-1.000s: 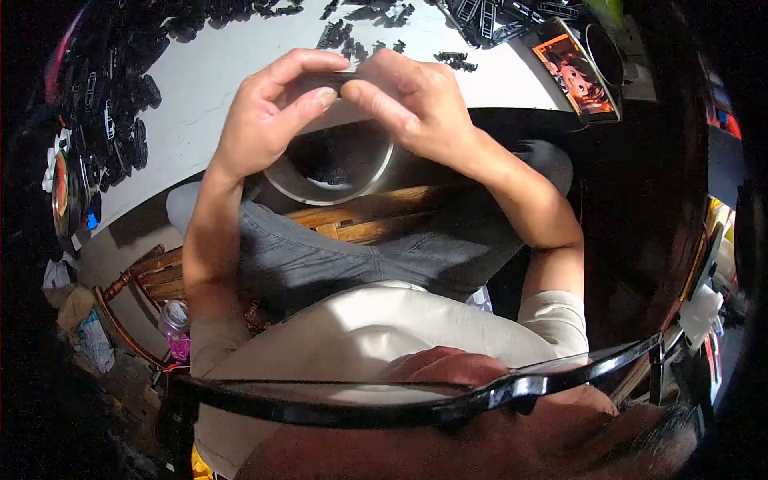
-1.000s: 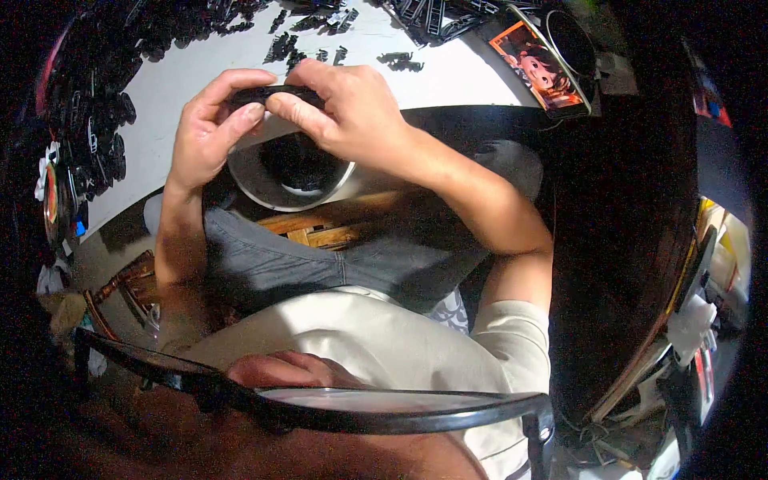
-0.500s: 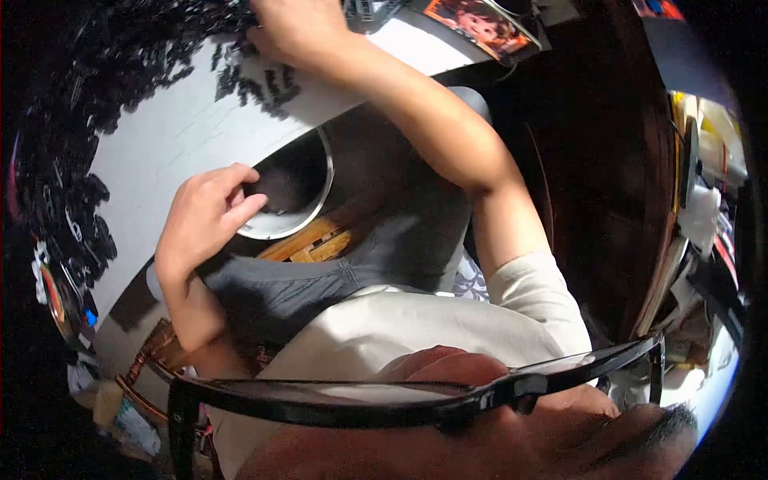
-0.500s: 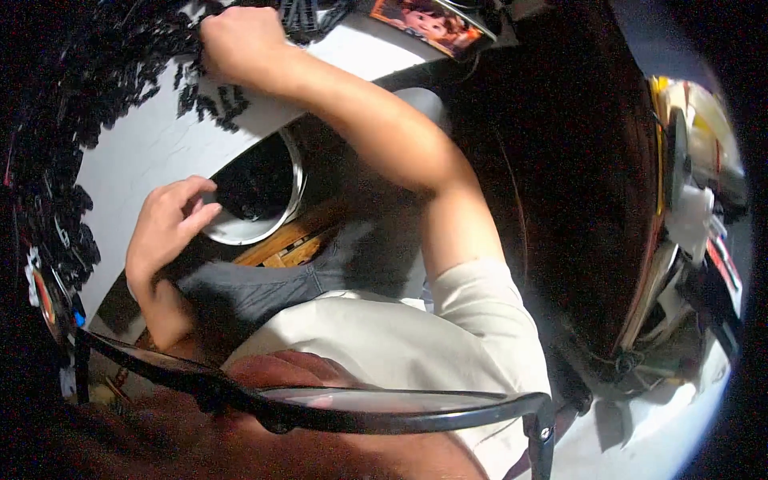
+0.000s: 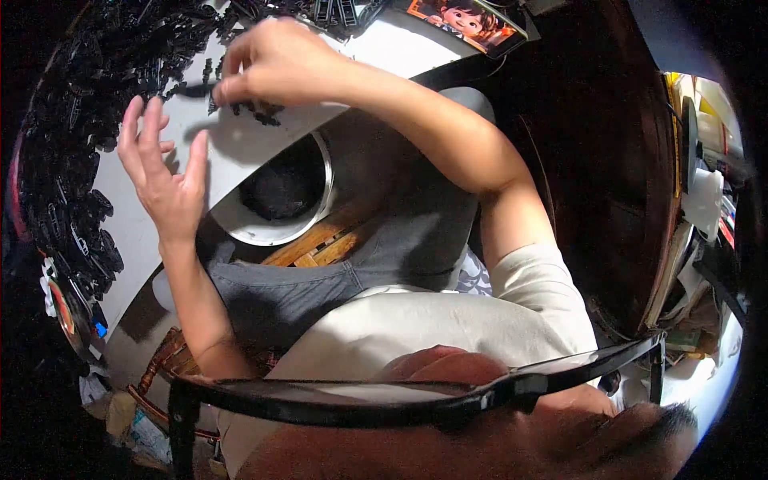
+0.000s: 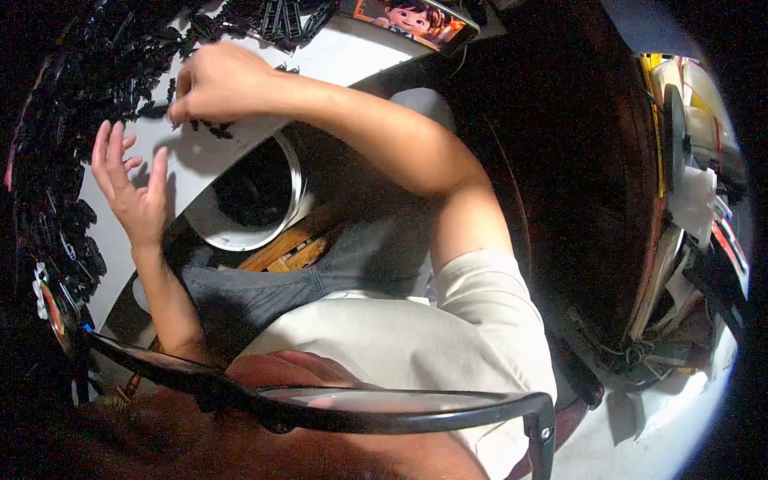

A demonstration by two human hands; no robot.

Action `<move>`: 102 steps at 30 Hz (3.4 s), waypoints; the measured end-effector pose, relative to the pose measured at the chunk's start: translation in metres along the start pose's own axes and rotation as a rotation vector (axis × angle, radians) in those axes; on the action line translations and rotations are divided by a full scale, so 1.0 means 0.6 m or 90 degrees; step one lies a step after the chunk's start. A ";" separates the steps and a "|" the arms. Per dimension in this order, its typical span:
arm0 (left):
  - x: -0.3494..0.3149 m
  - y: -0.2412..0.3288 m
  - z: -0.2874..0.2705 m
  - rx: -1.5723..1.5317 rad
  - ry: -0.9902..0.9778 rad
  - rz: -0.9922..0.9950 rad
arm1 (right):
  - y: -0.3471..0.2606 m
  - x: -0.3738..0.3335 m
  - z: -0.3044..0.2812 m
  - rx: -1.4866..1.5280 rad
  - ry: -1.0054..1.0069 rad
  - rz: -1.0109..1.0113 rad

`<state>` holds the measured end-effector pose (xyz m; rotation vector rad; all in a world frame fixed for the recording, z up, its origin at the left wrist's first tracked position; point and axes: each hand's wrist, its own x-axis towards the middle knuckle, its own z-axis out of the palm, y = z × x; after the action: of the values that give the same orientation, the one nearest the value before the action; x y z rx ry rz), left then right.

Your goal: Assemble black lego pieces into a small structure.

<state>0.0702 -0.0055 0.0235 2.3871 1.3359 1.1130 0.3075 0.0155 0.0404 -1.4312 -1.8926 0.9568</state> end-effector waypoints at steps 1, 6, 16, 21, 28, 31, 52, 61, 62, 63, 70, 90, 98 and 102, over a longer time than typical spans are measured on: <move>0.002 0.000 -0.006 -0.023 -0.023 0.061 | 0.000 -0.004 0.007 0.080 -0.056 0.002; -0.008 0.003 -0.006 -0.190 -0.161 0.108 | 0.002 -0.055 0.005 0.204 -0.185 0.032; -0.010 -0.010 0.000 -0.189 -0.122 -0.070 | 0.062 -0.103 -0.070 -0.404 0.088 -0.119; -0.010 -0.011 0.003 -0.207 -0.128 -0.082 | 0.082 -0.093 -0.054 -0.418 0.094 -0.086; -0.010 -0.008 0.005 -0.166 -0.159 -0.062 | 0.075 -0.084 -0.030 -0.495 0.169 -0.028; -0.009 -0.010 0.006 -0.168 -0.138 -0.033 | 0.072 -0.086 -0.027 -0.510 0.158 -0.032; -0.025 0.008 0.002 -0.442 -0.234 -0.157 | 0.029 -0.093 0.051 -0.099 0.278 -0.490; -0.026 0.008 -0.006 -0.486 -0.295 -0.163 | 0.026 -0.096 0.070 -0.069 0.251 -0.515; -0.026 0.008 -0.006 -0.480 -0.307 -0.163 | 0.025 -0.097 0.069 -0.056 0.248 -0.498; -0.026 0.008 -0.006 -0.480 -0.306 -0.163 | 0.025 -0.098 0.069 -0.044 0.245 -0.481; -0.027 0.011 -0.008 -0.501 -0.359 -0.175 | 0.022 -0.094 0.062 -0.024 0.220 -0.497; -0.022 0.016 -0.039 -0.572 -0.389 -0.342 | 0.027 -0.094 0.083 0.032 0.152 -0.351; -0.017 0.031 -0.024 -0.558 -0.421 -0.310 | 0.017 -0.112 0.053 0.047 -0.027 -0.174; -0.023 0.029 -0.040 -0.540 -0.406 -0.315 | 0.012 -0.115 0.059 0.052 -0.027 -0.201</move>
<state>0.0607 -0.0312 0.0418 1.4713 0.8831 0.5254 0.3012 -0.0570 0.0123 -1.0323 -2.0100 0.9025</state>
